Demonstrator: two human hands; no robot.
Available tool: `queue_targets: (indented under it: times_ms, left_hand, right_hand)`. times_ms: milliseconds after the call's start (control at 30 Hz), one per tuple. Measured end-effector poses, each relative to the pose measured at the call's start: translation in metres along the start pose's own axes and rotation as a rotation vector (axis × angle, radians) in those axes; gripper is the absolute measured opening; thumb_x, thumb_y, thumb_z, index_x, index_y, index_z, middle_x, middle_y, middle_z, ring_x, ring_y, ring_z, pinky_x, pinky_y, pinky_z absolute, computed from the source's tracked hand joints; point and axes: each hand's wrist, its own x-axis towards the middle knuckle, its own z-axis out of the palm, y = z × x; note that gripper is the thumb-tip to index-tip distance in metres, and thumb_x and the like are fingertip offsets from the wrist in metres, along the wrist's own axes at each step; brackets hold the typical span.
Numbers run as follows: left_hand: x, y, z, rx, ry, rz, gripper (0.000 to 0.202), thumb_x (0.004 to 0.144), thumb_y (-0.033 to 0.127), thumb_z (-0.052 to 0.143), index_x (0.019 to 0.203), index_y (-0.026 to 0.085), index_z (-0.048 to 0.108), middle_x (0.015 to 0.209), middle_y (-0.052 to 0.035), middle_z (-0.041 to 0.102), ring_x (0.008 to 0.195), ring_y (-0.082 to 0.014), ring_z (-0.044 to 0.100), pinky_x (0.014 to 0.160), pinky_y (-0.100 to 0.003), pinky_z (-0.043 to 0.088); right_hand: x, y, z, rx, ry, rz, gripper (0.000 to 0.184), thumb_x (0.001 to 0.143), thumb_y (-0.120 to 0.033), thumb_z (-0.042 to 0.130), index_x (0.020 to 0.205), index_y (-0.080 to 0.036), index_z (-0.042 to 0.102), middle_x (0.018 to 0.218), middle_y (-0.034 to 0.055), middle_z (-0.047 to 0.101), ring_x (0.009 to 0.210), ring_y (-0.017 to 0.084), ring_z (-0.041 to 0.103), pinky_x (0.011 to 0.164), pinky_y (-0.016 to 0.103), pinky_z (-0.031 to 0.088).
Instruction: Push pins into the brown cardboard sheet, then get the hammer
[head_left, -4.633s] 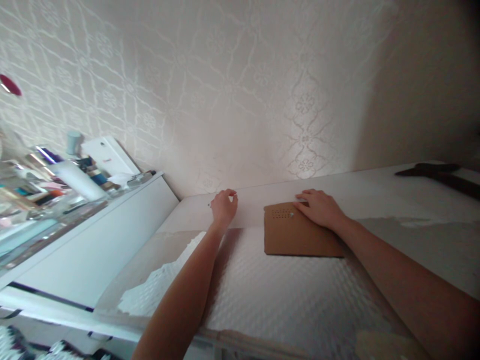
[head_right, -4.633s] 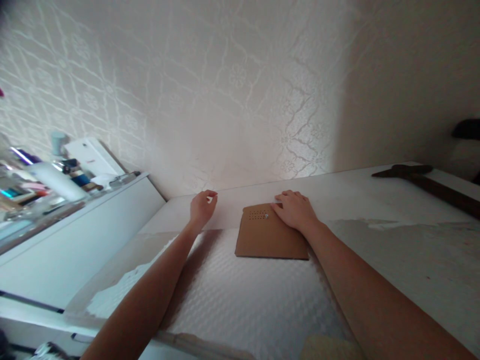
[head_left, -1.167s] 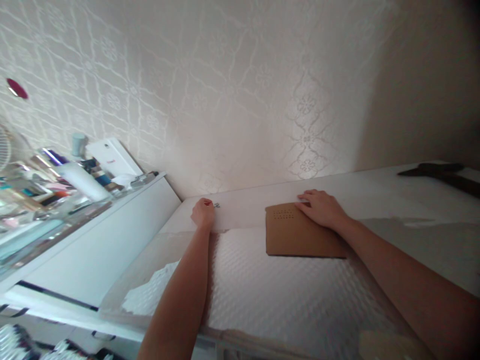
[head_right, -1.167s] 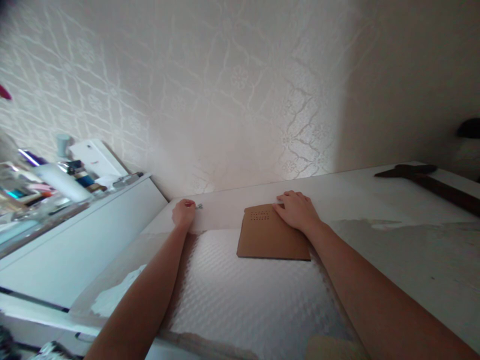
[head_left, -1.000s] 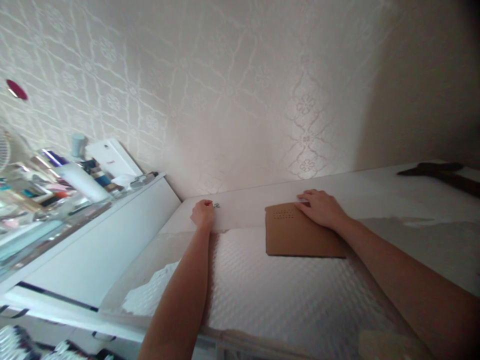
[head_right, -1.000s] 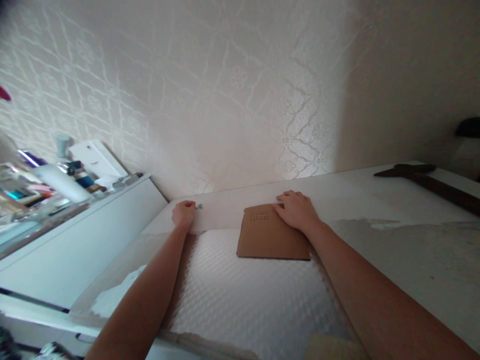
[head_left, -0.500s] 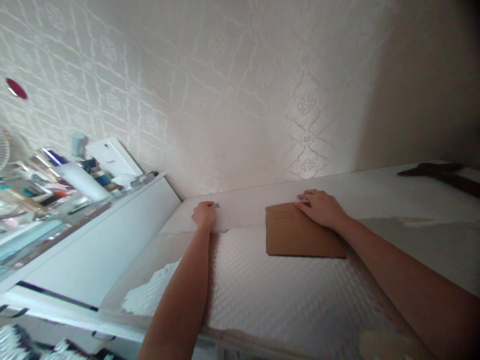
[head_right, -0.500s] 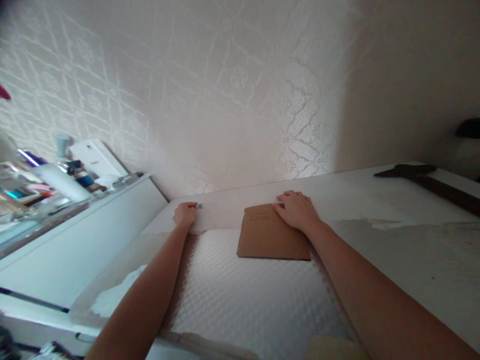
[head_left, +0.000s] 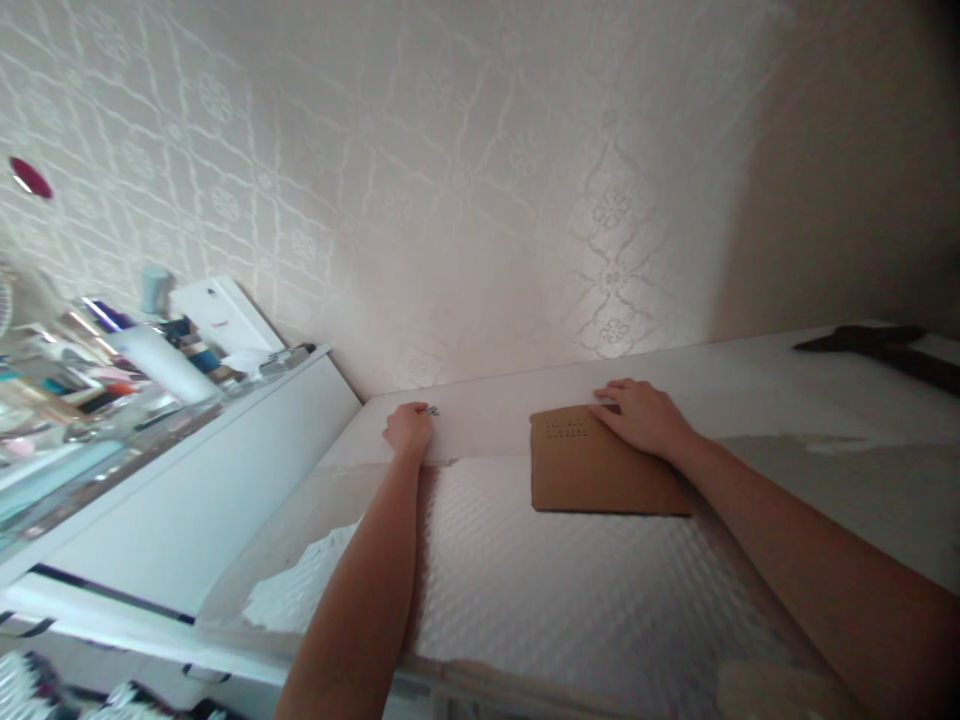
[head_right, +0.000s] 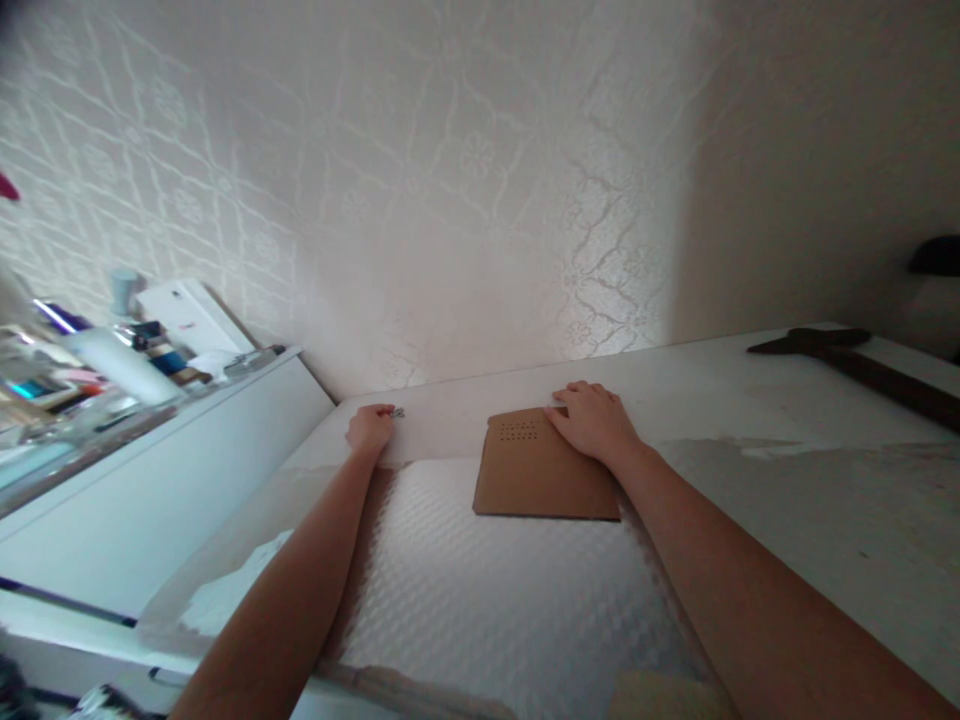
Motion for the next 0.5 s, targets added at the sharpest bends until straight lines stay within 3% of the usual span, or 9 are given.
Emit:
queue_targets:
  times_ms: [133,267,367,500]
  left_hand:
    - [-0.004,0.001,-0.003,0.0,0.031,0.015,0.033,0.079,0.017,0.042,0.102,0.028,0.063,0.107,-0.0044,0.061,0.103,-0.0258,0.052,0.082,-0.041,0.041]
    - [-0.014,0.018,-0.013,0.019,0.155,0.128,0.033,0.079,0.016,0.042,0.104,0.026,0.061,0.109,-0.005,0.059,0.103,-0.025,0.05,0.082,-0.04,0.041]
    - [-0.038,0.047,-0.021,-0.01,0.163,0.356,0.032,0.08,0.014,0.04,0.103,0.024,0.061,0.106,-0.0039,0.059,0.097,-0.0189,0.054,0.084,-0.033,0.04]
    - [-0.103,0.092,-0.028,-0.078,-0.033,0.818,0.03,0.084,0.019,0.037,0.106,0.022,0.058,0.108,-0.0015,0.059,0.098,-0.0133,0.052,0.09,-0.025,0.035]
  right_hand:
    - [0.0,0.0,0.0,0.005,0.003,-0.01,0.044,0.084,-0.042,0.035,0.11,-0.016,0.059,0.117,0.0107,0.053,0.106,0.026,0.047,0.088,0.038,0.036]
    - [0.0,0.001,0.001,0.017,0.022,-0.006,0.044,0.083,-0.041,0.037,0.11,-0.015,0.059,0.117,0.011,0.053,0.103,0.026,0.049,0.088,0.039,0.037]
    - [0.002,0.003,0.003,0.046,0.036,-0.003,0.042,0.082,-0.041,0.039,0.108,-0.016,0.061,0.116,0.011,0.054,0.102,0.027,0.05,0.088,0.041,0.038]
    - [0.001,0.008,0.005,0.179,0.139,0.0,0.041,0.084,-0.033,0.037,0.112,-0.011,0.058,0.112,0.0128,0.057,0.104,0.023,0.051,0.091,0.035,0.037]
